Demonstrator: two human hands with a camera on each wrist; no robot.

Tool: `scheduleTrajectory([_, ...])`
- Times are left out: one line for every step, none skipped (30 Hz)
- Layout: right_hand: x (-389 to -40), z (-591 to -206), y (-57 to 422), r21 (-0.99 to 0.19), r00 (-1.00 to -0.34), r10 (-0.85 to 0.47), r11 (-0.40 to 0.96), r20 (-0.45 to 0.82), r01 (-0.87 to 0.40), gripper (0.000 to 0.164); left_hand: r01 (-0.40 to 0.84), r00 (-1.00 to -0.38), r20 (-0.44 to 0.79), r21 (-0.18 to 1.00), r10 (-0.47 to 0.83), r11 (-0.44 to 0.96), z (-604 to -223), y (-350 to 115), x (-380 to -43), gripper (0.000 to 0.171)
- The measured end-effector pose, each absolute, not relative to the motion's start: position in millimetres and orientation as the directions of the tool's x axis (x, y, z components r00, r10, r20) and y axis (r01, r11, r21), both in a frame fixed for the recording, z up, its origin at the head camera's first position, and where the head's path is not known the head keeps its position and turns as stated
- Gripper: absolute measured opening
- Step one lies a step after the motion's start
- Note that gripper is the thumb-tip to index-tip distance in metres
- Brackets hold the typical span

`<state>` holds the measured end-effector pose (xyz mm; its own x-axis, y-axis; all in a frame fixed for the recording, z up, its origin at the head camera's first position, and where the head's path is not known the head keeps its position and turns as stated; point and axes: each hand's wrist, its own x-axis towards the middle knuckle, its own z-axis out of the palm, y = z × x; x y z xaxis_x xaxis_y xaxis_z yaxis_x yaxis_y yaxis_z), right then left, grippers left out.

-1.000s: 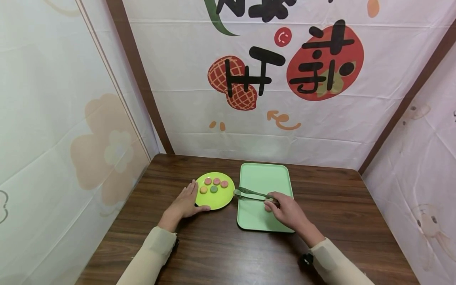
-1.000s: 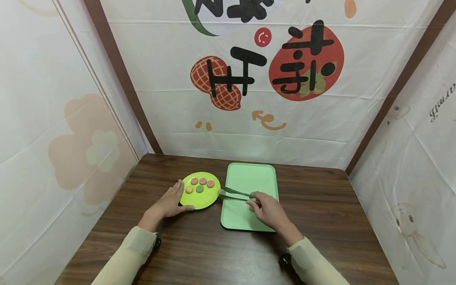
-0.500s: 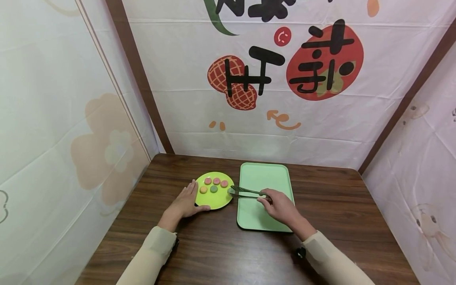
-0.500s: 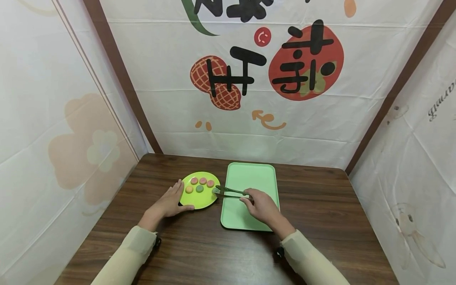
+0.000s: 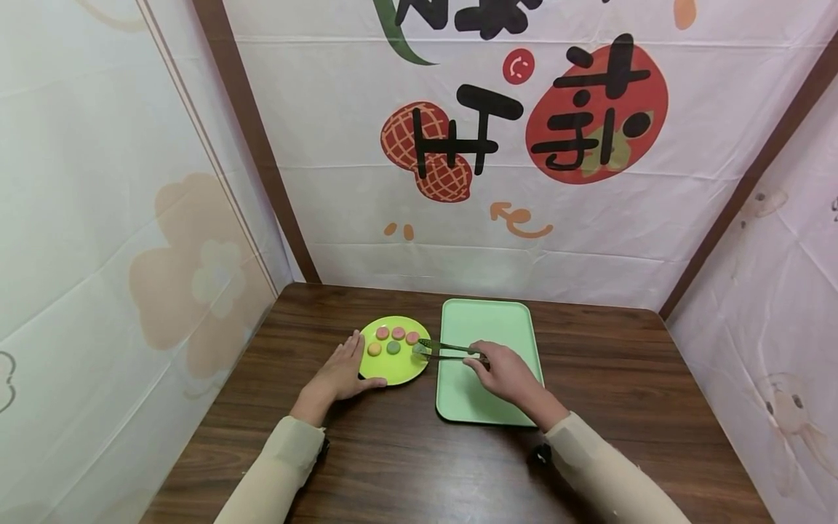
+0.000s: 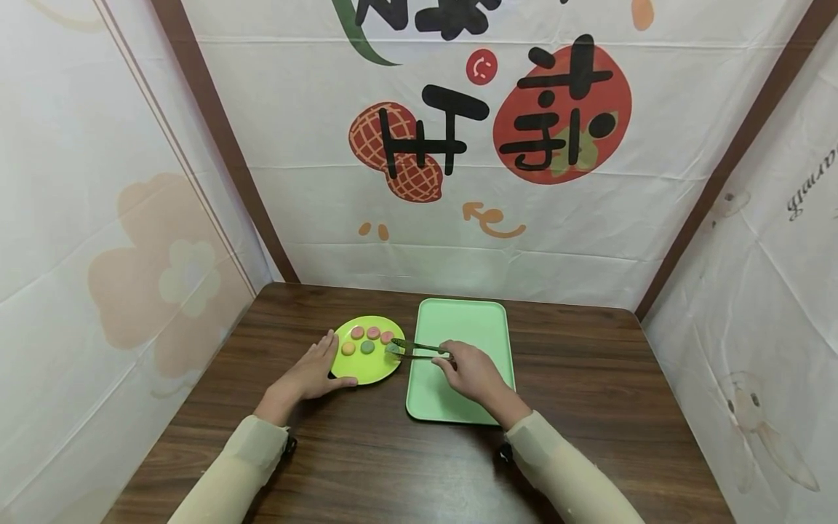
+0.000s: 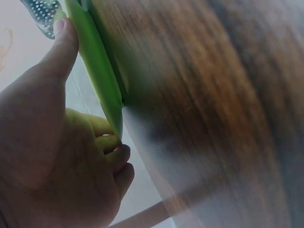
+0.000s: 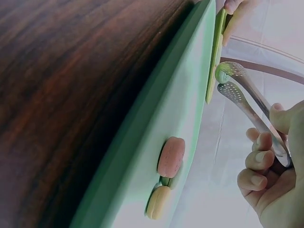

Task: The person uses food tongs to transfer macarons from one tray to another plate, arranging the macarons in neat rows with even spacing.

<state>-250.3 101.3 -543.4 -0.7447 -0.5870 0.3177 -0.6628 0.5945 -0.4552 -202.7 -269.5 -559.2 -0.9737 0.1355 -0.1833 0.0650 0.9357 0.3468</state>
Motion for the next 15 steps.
scheduleTrajectory([-251, -544, 101, -0.455, -0.744, -0.587, 0.594, 0.319, -0.663, 0.033, 0.063, -0.973, -0.186, 0.345, 0.134, 0.936, -559, -269, -203, 0.123])
scheduleTrajectory([-252, -543, 100, -0.454, -0.744, -0.587, 0.594, 0.32, -0.664, 0.033, 0.062, -0.973, -0.187, 0.345, 0.133, 0.937, -558, -269, -203, 0.123])
scheduleTrajectory([-252, -543, 99, -0.451, -0.743, -0.588, 0.595, 0.319, -0.665, 0.032, 0.062, -0.974, -0.185, 0.346, 0.133, 0.936, -558, -269, -203, 0.123])
scheduleTrajectory([-253, -543, 98, -0.45, -0.743, -0.588, 0.596, 0.318, -0.665, 0.032, 0.063, -0.974, -0.182, 0.348, 0.133, 0.936, -558, -270, -203, 0.123])
scheduleTrajectory([-253, -543, 97, -0.449, -0.744, -0.589, 0.598, 0.315, -0.664, 0.032, 0.061, -0.974, -0.183, 0.346, 0.132, 0.936, -558, -270, -203, 0.122])
scheduleTrajectory([-254, -543, 97, -0.447, -0.746, -0.589, 0.602, 0.312, -0.662, 0.031, 0.062, -0.975, -0.181, 0.347, 0.131, 0.936, -558, -269, -203, 0.122])
scheduleTrajectory([-254, -543, 96, -0.445, -0.747, -0.589, 0.604, 0.31, -0.661, 0.03, 0.06, -0.975, -0.183, 0.344, 0.13, 0.937, -558, -269, -202, 0.122])
scheduleTrajectory([-255, -543, 95, -0.441, -0.748, -0.59, 0.608, 0.306, -0.66, 0.029, 0.061, -0.975, -0.181, 0.344, 0.13, 0.937, -558, -269, -202, 0.122])
scheduleTrajectory([-255, -542, 94, -0.44, -0.748, -0.591, 0.609, 0.302, -0.66, 0.029, 0.061, -0.975, -0.182, 0.343, 0.129, 0.937, -559, -269, -202, 0.122])
scheduleTrajectory([-256, -542, 93, -0.442, -0.748, -0.593, 0.609, 0.298, -0.659, 0.029, 0.061, -0.975, -0.182, 0.345, 0.13, 0.937, -559, -269, -202, 0.122])
scheduleTrajectory([-256, -543, 92, -0.444, -0.748, -0.595, 0.608, 0.294, -0.658, 0.029, 0.061, -0.974, -0.182, 0.347, 0.131, 0.936, -559, -269, -202, 0.122])
scheduleTrajectory([-256, -543, 91, -0.441, -0.747, -0.598, 0.609, 0.291, -0.659, 0.03, 0.061, -0.974, -0.183, 0.348, 0.132, 0.935, -559, -269, -202, 0.121])
scheduleTrajectory([-257, -542, 90, -0.44, -0.747, -0.6, 0.61, 0.287, -0.659, 0.03, 0.059, -0.974, -0.187, 0.347, 0.131, 0.936, -559, -269, -202, 0.122])
scheduleTrajectory([-257, -542, 89, -0.44, -0.746, -0.603, 0.609, 0.284, -0.66, 0.031, 0.06, -0.973, -0.187, 0.35, 0.132, 0.935, -559, -269, -202, 0.122])
scheduleTrajectory([-257, -542, 88, -0.44, -0.745, -0.605, 0.609, 0.28, -0.66, 0.032, 0.058, -0.973, -0.189, 0.349, 0.131, 0.935, -559, -268, -202, 0.122])
